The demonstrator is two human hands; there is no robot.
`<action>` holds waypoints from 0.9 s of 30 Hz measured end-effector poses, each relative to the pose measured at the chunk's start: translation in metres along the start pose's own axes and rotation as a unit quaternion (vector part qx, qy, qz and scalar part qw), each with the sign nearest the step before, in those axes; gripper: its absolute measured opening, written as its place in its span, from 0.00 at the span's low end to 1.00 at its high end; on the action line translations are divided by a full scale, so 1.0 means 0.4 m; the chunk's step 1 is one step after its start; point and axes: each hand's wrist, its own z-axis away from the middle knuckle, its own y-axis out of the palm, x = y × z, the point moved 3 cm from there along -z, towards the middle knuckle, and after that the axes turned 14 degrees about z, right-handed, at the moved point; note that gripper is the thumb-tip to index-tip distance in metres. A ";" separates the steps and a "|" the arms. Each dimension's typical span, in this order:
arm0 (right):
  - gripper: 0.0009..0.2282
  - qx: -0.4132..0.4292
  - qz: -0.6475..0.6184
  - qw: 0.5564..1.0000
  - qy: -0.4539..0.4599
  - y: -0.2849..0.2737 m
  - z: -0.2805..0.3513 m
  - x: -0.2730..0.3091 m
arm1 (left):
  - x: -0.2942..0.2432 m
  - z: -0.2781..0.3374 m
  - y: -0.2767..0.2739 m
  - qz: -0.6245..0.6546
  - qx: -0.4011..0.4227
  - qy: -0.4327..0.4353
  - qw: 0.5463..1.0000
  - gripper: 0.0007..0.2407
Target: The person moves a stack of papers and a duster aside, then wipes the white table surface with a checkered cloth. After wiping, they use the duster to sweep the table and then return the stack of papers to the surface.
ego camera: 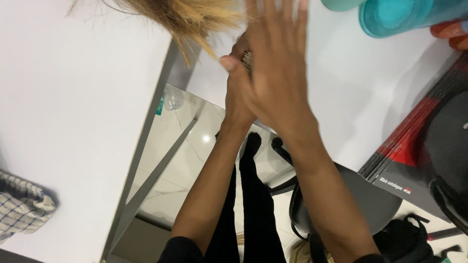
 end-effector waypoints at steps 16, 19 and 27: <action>0.16 -0.081 -0.186 0.971 0.127 -0.019 0.110 -0.099 | 0.053 -0.124 -0.037 -0.389 -0.067 0.084 0.915 0.29; 0.17 -0.083 -0.064 0.978 0.179 0.024 0.202 -0.169 | 0.068 -0.227 -0.054 -0.408 -0.073 0.105 0.904 0.21; 0.22 -0.049 0.086 0.982 0.163 0.042 0.201 -0.159 | 0.075 -0.329 -0.021 -0.352 -0.018 0.175 0.919 0.21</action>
